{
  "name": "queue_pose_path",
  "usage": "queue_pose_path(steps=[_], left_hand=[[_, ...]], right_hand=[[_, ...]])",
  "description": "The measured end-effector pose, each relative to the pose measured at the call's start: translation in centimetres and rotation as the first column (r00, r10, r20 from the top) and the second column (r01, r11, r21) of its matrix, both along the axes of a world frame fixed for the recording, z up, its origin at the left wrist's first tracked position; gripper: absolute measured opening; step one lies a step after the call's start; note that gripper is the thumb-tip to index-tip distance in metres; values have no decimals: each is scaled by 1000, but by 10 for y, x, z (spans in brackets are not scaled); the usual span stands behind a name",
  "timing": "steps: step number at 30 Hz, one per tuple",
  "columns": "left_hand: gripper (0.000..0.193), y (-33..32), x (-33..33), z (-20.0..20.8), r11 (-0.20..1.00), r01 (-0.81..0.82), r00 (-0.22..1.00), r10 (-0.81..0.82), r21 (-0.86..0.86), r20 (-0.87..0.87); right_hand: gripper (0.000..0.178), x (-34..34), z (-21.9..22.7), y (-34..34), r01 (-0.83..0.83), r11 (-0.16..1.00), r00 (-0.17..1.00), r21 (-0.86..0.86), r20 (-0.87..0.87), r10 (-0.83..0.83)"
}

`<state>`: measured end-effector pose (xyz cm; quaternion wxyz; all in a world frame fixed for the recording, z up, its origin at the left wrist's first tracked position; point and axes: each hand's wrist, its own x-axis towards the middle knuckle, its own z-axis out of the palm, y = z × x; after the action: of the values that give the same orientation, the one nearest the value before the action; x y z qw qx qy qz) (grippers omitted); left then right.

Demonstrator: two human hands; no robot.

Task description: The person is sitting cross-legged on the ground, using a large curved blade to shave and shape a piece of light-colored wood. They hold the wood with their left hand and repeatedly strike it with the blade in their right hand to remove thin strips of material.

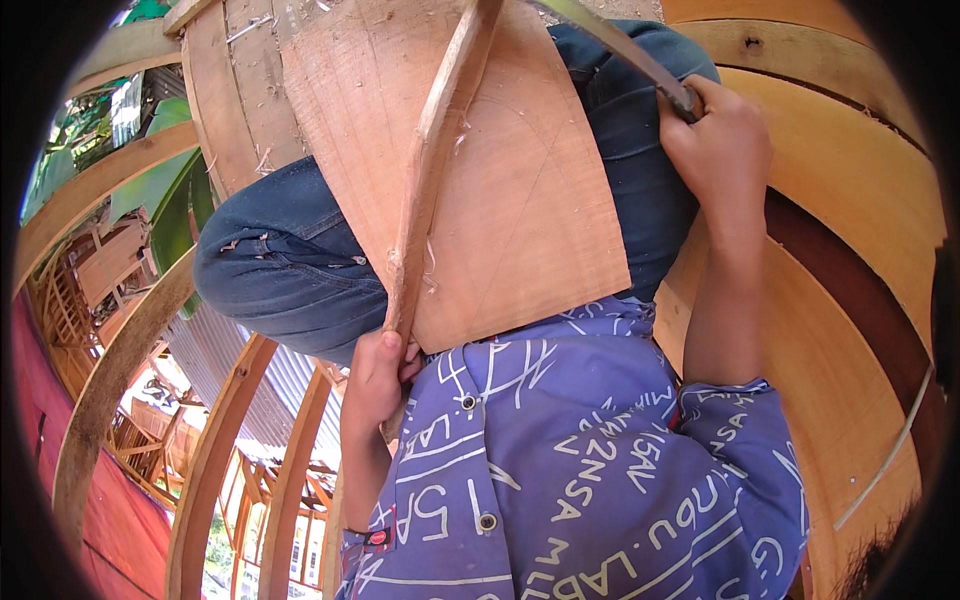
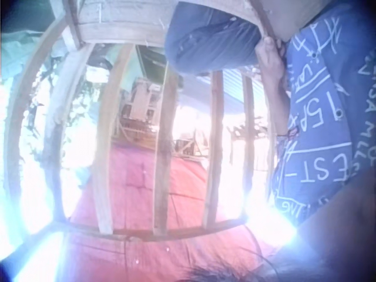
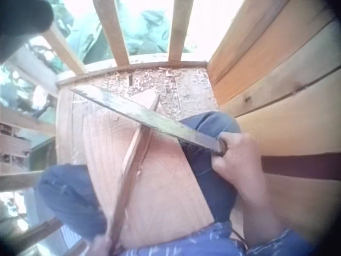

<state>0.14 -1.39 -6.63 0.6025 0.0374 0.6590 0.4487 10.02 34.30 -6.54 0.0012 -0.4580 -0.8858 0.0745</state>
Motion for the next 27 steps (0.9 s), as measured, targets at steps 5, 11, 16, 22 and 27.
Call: queue_pose_path(steps=[5, 11, 16, 22, 27], left_hand=[[59, 3, 2, 5, 999, -39, 999, 39, -35, -10], [56, 2, 2, 10, 996, -52, 998, 48, -77, -52], [51, 1, -3, 13, 985, -7, 951, -48, -174, -306], [45, 1, -5, 14, 964, 126, 859, -224, -234, -460], [38, 18, 1, 14, 960, 88, 838, -216, -266, -501]], right_hand=[[14, -11, -10, -10, -192, 979, 980, 72, -37, 195], [14, -8, -7, -3, -197, 980, 980, -24, -24, 196], [13, -6, -9, 4, -241, 969, 970, -47, -55, 238], [16, -1, -2, 23, -275, 928, 961, -251, -99, 259], [22, -5, 4, 35, -272, 859, 961, -433, -173, 217]])
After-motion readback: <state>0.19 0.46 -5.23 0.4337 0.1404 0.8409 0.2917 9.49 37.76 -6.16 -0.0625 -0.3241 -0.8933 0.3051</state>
